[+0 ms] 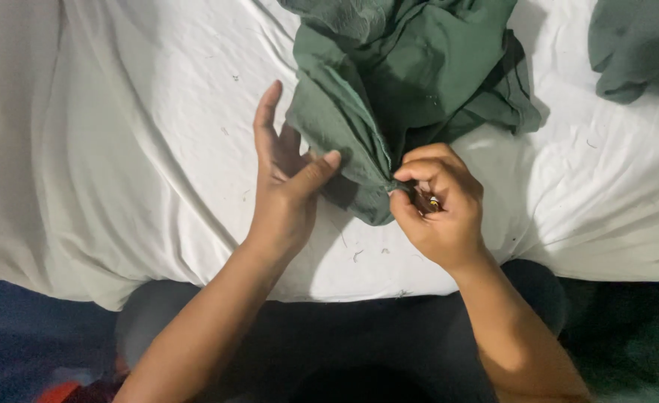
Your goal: Trimming loose threads from a green garment using small scissors
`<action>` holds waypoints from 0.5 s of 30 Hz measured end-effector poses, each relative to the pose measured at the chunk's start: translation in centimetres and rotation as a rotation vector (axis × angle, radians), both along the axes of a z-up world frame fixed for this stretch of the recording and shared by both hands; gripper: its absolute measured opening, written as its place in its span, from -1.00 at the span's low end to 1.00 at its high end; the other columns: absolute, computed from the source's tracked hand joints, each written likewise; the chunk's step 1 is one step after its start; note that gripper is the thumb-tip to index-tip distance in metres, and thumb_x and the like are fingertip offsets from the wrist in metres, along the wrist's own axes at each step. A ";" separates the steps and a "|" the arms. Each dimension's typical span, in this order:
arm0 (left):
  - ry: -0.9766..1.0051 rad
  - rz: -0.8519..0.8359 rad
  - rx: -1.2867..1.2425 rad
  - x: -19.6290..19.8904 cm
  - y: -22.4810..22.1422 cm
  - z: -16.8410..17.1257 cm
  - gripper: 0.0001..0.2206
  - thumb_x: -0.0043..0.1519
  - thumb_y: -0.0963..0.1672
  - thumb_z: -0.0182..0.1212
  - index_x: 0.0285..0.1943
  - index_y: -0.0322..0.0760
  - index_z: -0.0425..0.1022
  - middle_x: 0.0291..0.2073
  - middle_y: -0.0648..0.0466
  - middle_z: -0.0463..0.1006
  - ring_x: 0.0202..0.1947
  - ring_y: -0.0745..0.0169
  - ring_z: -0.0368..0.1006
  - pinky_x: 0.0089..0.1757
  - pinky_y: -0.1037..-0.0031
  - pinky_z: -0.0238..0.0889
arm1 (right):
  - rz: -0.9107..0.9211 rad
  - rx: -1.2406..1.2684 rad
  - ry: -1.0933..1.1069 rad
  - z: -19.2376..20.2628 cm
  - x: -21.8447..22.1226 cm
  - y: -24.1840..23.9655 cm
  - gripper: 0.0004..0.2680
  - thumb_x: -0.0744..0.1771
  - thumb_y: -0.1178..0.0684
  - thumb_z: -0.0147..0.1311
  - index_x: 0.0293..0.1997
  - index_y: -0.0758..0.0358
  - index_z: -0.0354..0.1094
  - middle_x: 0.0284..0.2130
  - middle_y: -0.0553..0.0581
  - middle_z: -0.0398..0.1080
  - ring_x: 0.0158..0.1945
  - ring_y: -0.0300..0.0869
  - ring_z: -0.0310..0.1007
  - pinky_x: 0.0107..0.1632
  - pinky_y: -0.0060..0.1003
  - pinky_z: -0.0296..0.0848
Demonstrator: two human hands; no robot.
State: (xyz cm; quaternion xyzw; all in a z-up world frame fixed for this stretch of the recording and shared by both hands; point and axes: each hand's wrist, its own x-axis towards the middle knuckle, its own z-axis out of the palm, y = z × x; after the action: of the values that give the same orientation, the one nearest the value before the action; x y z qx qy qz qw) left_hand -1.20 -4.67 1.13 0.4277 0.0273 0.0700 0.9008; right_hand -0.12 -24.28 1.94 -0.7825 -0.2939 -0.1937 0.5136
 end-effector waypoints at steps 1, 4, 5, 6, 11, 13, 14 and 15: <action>0.050 0.019 -0.077 0.1 0.2 -0.3 -0.15 0.19 -0.34 0.25 0.61 0.00 -0.17 0.28 -0.02 0.26 0.10 0.19 0.47 0.00 0.47 0.51 | 0.011 -0.021 0.000 0.0 0.0 -0.4 -0.91 0.27 0.33 0.23 -0.24 0.39 0.42 -0.30 0.31 0.43 -0.33 0.09 0.42 -0.28 -0.11 0.39; 0.078 0.037 -0.249 0.7 1.4 -0.4 -0.20 0.20 -0.32 0.23 0.60 0.00 -0.07 0.25 0.08 0.34 0.01 0.30 0.48 -0.07 0.60 0.45 | -0.001 -0.046 -0.017 -0.2 0.2 -0.6 -0.90 0.26 0.35 0.23 -0.26 0.38 0.42 -0.34 0.30 0.42 -0.30 0.10 0.48 -0.26 -0.13 0.41; 0.074 0.037 -0.248 0.8 1.8 -0.2 -0.20 0.20 -0.32 0.23 0.60 0.00 -0.07 0.25 0.08 0.34 0.01 0.30 0.48 -0.07 0.60 0.45 | 0.000 -0.044 -0.020 -0.3 0.3 -0.8 -0.90 0.26 0.35 0.23 -0.26 0.38 0.42 -0.34 0.30 0.42 -0.30 0.10 0.48 -0.26 -0.13 0.41; 0.090 0.041 -0.301 0.9 2.1 0.1 -0.23 0.18 -0.31 0.25 0.56 0.00 0.01 0.22 0.07 0.39 0.00 0.26 0.50 -0.08 0.52 0.43 | -0.027 -0.045 0.002 -0.5 0.4 -0.9 -0.89 0.24 0.37 0.22 -0.27 0.39 0.40 -0.36 0.28 0.41 -0.30 0.07 0.47 -0.28 -0.16 0.40; 0.095 0.036 -0.362 1.1 2.6 -0.6 -0.34 0.19 -0.27 0.31 0.48 -0.01 0.18 0.14 0.03 0.52 -0.01 0.13 0.56 -0.09 0.35 0.43 | -0.085 -0.045 0.020 -0.8 0.6 -1.6 -0.88 0.22 0.39 0.19 -0.30 0.39 0.38 -0.38 0.27 0.38 -0.37 -0.02 0.39 -0.31 -0.22 0.36; 0.073 -0.009 -0.390 1.2 2.4 -0.8 -0.31 0.20 -0.31 0.26 0.52 -0.04 0.12 0.15 -0.04 0.49 0.06 -0.01 0.55 -0.04 0.22 0.50 | -0.091 -0.047 0.064 -1.1 0.5 -1.6 -0.89 0.22 0.39 0.18 -0.31 0.39 0.37 -0.39 0.25 0.38 -0.36 -0.03 0.42 -0.32 -0.24 0.35; 0.071 -0.007 -0.390 1.0 2.3 -0.3 -0.31 0.20 -0.31 0.26 0.52 -0.04 0.12 0.15 -0.04 0.49 0.06 -0.01 0.55 -0.04 0.22 0.50 | -0.089 -0.047 0.062 -1.0 0.5 -1.5 -0.89 0.22 0.39 0.18 -0.31 0.39 0.37 -0.39 0.25 0.38 -0.36 -0.03 0.42 -0.32 -0.24 0.35; 0.090 -0.040 -0.411 0.8 2.2 0.1 -0.29 0.19 -0.31 0.24 0.54 -0.04 0.10 0.16 -0.08 0.48 0.05 -0.06 0.55 -0.05 0.17 0.52 | -0.076 -0.064 0.087 -0.8 0.4 -1.3 -0.88 0.21 0.38 0.19 -0.31 0.38 0.38 -0.40 0.23 0.39 -0.35 -0.04 0.43 -0.33 -0.24 0.36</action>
State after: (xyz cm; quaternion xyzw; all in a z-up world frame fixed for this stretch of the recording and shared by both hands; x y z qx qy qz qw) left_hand -0.36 -2.49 1.26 0.2381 0.0729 0.0257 0.9682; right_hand 0.33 -25.60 1.11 -0.8169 -0.2473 -0.1695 0.4928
